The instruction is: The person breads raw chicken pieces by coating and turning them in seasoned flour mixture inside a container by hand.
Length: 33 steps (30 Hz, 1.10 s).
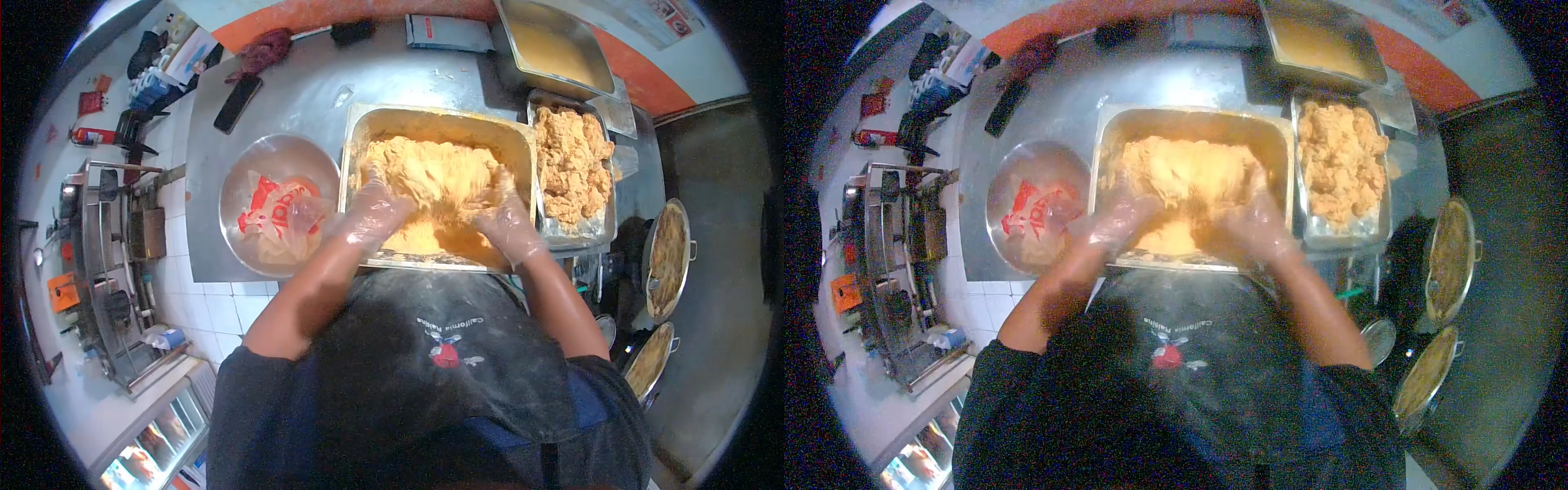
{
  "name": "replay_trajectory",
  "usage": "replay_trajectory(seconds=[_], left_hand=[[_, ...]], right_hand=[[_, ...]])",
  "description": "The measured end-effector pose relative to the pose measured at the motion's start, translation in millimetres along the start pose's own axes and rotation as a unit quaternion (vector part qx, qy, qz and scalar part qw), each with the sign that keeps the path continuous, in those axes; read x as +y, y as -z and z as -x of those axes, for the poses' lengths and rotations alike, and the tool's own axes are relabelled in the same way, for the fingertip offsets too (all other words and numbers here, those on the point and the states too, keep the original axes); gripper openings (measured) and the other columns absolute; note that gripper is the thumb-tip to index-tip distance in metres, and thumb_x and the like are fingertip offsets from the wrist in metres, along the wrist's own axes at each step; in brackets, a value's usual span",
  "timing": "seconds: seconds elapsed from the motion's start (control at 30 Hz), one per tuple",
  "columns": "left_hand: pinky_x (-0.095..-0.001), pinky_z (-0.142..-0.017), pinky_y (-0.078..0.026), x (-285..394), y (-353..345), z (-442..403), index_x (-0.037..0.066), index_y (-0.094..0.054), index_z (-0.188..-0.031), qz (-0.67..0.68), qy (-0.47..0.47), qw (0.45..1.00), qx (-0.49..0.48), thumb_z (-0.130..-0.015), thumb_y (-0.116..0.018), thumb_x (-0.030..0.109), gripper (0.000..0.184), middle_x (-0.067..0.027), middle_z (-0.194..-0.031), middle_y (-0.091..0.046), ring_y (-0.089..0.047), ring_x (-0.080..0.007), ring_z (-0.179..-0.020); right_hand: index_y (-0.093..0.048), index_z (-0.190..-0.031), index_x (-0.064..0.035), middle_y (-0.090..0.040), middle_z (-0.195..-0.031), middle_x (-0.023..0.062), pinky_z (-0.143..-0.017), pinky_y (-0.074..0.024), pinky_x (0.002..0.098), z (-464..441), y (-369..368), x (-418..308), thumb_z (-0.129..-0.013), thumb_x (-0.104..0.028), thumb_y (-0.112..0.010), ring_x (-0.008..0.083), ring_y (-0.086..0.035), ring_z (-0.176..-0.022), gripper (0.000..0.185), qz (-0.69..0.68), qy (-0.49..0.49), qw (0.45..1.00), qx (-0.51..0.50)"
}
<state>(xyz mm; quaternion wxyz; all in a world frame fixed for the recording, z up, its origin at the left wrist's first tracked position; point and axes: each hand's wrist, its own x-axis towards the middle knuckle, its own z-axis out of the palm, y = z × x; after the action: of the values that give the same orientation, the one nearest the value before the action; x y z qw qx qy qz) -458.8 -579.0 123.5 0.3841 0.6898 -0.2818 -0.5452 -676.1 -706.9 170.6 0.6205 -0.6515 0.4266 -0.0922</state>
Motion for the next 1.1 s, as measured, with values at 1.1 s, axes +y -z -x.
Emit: replay_trajectory(seconds=[1.1], left_hand=[[-0.0446,-0.11,-0.048,52.5,0.3,-42.0,-0.014,-0.037,-0.151,-0.437,-0.024,0.897,0.065,-0.088,-0.073,0.056,0.102,-0.0351,-0.144,-0.056,-0.06,-0.043,-0.129]], right_hand=[[-0.064,-0.133,0.0031,-0.066,-0.129,0.0279,-0.105,-0.0514,0.0441,-77.5,-0.2,-13.8,-0.094,-0.05,-0.07,0.037,-0.065,-0.122,0.066,0.589,-0.034,0.807,-0.039]])
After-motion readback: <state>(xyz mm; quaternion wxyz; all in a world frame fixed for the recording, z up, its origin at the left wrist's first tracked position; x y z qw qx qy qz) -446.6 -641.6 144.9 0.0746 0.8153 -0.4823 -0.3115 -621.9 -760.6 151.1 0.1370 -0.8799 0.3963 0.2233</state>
